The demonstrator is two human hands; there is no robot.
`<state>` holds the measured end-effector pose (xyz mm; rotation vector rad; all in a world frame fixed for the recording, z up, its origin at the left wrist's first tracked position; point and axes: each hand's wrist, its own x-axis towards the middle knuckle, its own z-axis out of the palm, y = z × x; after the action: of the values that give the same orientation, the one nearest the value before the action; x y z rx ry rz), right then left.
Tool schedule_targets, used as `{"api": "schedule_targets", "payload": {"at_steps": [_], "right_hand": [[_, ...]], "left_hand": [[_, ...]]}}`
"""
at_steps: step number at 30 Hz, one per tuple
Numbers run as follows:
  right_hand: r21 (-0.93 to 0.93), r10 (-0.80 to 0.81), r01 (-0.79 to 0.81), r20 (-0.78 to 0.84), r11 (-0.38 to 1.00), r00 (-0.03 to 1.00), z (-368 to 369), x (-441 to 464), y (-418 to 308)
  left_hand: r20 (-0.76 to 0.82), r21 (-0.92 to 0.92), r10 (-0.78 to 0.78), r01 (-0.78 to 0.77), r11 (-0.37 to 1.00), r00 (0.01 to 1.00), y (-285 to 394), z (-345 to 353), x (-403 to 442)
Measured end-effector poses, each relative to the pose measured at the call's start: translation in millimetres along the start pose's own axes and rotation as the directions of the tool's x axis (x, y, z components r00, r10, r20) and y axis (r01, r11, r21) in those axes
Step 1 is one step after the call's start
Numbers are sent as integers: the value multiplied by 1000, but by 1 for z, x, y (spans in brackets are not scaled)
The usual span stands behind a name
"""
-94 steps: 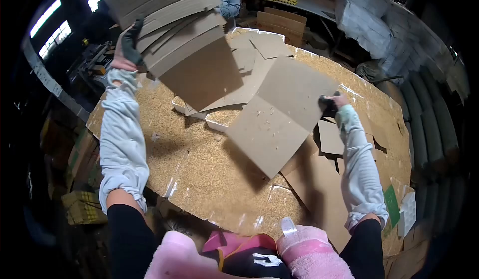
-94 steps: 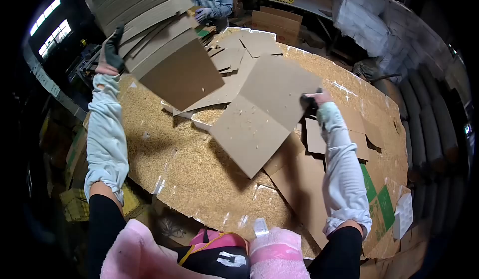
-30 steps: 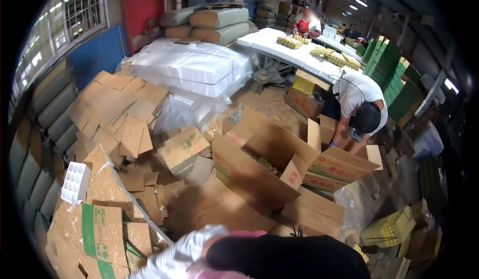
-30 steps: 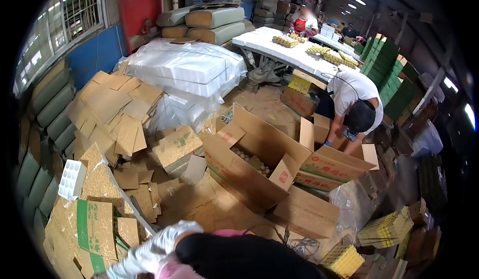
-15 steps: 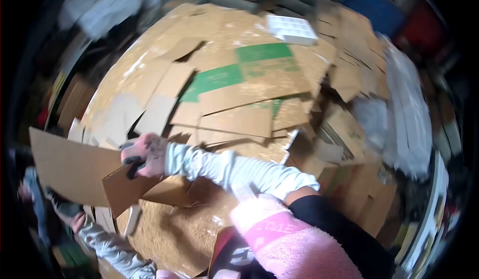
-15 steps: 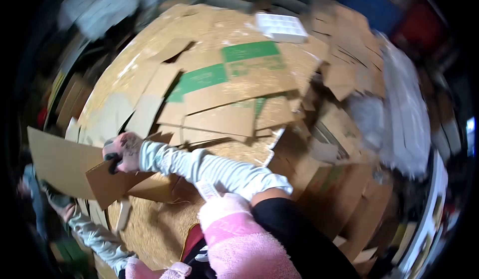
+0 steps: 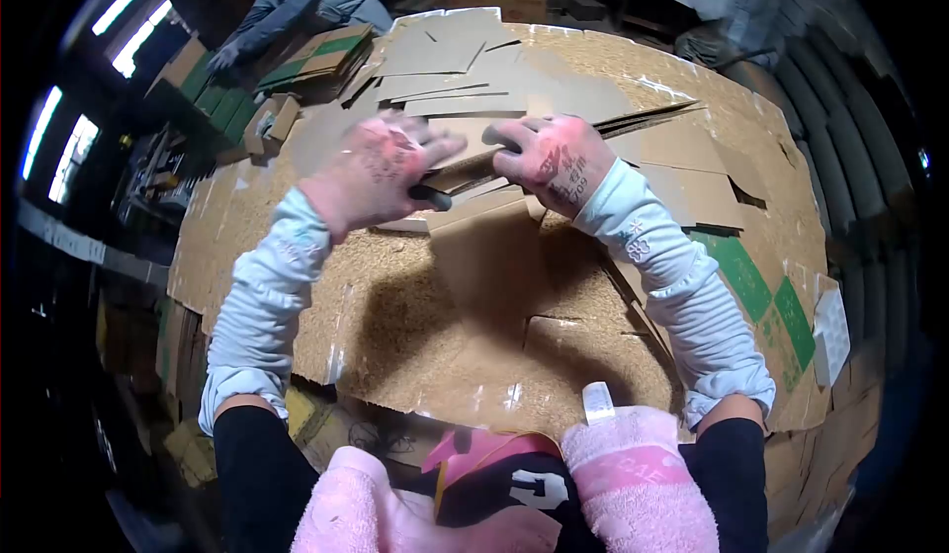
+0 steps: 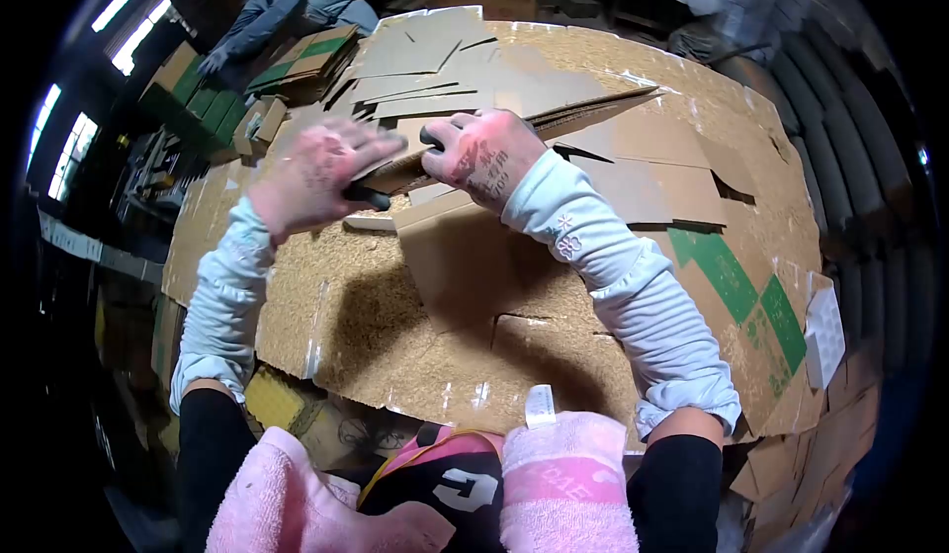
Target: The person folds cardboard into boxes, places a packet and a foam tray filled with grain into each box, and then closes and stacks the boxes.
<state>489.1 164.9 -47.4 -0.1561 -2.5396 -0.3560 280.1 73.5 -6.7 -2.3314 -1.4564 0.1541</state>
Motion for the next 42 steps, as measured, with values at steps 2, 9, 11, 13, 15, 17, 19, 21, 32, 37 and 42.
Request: {"api": "schedule_targets", "payload": {"at_steps": [2, 9, 11, 13, 15, 17, 19, 21, 32, 37, 42], "right_hand": [[-30, 12, -11, 25, 999, 1000, 12, -8, -4], [447, 352, -403, 195, 799, 915, -18, -86, 39], [686, 637, -517, 100, 512, 764, -22, -134, 83], [876, 818, -461, 367, -143, 443, -11, -109, 103], [603, 917, -791, 253, 101, 310, 19, -83, 121], [585, 919, -801, 234, 128, 318, 27, -80, 97], [569, 941, -776, 13, 271, 339, 41, -120, 64], [309, 882, -831, -56, 461, 468, 12, -178, 15], [-538, 781, -593, -227, -598, -582, -128, -739, -38], [-329, 972, -918, 1, -220, -233, -26, -647, 14], [74, 993, -994, 87, 75, 81, -7, -493, -50]], "left_hand": [[306, -91, -99, 132, 987, 947, 2, 31, -11], [78, -762, -387, 305, 572, 919, -77, 50, -119], [273, -948, -730, 303, -95, 626, -89, 49, -153], [237, -945, -886, 308, -114, 399, -88, 67, -132], [203, -979, -872, 122, -165, 445, -88, 116, -80], [250, -959, -893, 225, -175, 373, -85, 164, -34], [191, -957, -881, -117, -265, 432, -13, 145, 3], [31, -979, -912, -170, -110, 409, 57, 146, 12], [673, -223, 83, 308, -925, 735, 390, 153, -1], [435, -823, -42, 378, -424, 900, 406, 124, 21], [385, -898, -306, 277, -341, 871, 365, 108, -37]]}}
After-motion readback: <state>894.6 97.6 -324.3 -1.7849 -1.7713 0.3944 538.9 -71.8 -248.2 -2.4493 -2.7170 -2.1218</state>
